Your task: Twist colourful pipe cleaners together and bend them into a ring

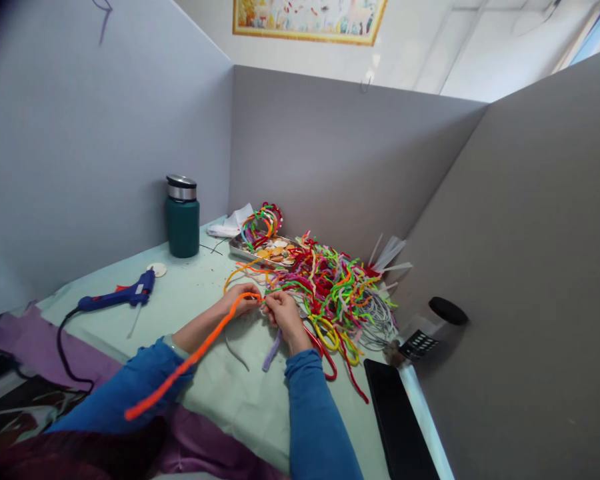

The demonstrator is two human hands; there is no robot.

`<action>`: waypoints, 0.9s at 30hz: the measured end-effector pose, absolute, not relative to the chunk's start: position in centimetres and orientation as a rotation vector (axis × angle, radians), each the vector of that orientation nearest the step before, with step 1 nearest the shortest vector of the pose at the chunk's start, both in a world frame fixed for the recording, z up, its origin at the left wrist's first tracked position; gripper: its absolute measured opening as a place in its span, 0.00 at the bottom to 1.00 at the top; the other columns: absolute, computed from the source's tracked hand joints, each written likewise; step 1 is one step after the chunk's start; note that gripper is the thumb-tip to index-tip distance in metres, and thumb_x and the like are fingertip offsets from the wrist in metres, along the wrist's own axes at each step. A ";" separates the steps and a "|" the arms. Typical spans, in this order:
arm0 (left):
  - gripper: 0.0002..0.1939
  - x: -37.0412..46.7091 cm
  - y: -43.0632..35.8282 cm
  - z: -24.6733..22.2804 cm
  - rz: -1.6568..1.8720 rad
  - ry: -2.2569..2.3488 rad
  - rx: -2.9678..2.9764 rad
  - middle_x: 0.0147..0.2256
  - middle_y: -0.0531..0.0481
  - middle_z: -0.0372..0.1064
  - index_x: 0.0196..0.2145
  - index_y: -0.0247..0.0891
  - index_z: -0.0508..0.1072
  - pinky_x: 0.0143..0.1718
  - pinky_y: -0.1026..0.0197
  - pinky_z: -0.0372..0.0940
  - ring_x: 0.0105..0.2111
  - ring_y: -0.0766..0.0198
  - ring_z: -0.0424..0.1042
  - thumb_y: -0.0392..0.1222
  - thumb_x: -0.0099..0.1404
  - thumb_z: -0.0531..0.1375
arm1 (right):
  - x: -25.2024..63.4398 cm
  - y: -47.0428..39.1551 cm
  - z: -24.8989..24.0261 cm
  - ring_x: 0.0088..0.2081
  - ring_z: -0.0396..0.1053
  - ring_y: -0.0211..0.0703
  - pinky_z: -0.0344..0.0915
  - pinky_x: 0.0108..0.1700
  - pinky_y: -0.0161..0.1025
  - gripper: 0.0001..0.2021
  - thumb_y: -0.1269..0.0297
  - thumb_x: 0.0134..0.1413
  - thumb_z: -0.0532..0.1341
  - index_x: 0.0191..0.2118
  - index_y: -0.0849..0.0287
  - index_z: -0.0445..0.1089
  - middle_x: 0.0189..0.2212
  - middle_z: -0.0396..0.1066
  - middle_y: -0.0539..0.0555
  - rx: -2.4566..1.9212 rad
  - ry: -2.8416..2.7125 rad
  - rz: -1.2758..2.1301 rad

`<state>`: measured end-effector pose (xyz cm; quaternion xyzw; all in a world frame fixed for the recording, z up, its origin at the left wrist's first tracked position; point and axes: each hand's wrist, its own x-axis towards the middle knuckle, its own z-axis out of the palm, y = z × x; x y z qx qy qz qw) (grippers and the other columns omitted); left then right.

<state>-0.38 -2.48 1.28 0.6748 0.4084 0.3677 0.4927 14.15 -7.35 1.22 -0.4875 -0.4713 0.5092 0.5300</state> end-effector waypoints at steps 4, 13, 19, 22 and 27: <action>0.10 -0.2 -2.3 0.9 0.873 0.962 1.684 0.17 0.57 0.61 0.27 0.34 0.71 0.17 0.69 0.50 0.15 0.73 0.57 0.42 0.46 0.64 | 14.2 -7.4 1.1 0.11 0.51 0.27 0.44 0.12 0.27 0.13 0.57 0.41 0.62 0.30 0.60 0.62 0.15 0.63 0.44 -1.159 -1.135 1.203; 0.09 -0.1 -2.8 1.3 0.873 0.854 1.577 0.21 0.55 0.66 0.28 0.34 0.67 0.18 0.68 0.59 0.17 0.72 0.63 0.38 0.47 0.62 | 14.2 -7.5 1.2 0.12 0.50 0.27 0.42 0.13 0.27 0.11 0.59 0.43 0.60 0.32 0.59 0.63 0.16 0.63 0.43 -1.156 -1.160 1.199; 0.11 0.1 -2.9 1.0 0.946 0.864 1.522 0.20 0.56 0.64 0.29 0.35 0.64 0.17 0.69 0.60 0.17 0.71 0.64 0.37 0.48 0.63 | 14.0 -7.5 1.2 0.12 0.49 0.28 0.42 0.14 0.28 0.09 0.60 0.46 0.58 0.33 0.58 0.62 0.16 0.62 0.42 -1.129 -1.233 1.191; 0.13 0.0 -2.9 1.2 0.914 0.866 1.502 0.20 0.56 0.65 0.29 0.35 0.63 0.17 0.68 0.61 0.16 0.71 0.64 0.38 0.48 0.64 | 14.0 -7.4 1.1 0.13 0.50 0.29 0.42 0.14 0.29 0.08 0.60 0.47 0.57 0.33 0.58 0.63 0.16 0.61 0.42 -1.132 -1.278 1.151; 0.17 -0.1 -3.2 2.2 0.837 0.813 1.409 0.21 0.54 0.66 0.29 0.35 0.62 0.19 0.66 0.63 0.20 0.68 0.67 0.39 0.46 0.66 | 14.1 -7.5 1.3 0.14 0.50 0.30 0.44 0.16 0.30 0.06 0.60 0.50 0.55 0.33 0.56 0.62 0.18 0.60 0.43 -1.118 -1.350 1.112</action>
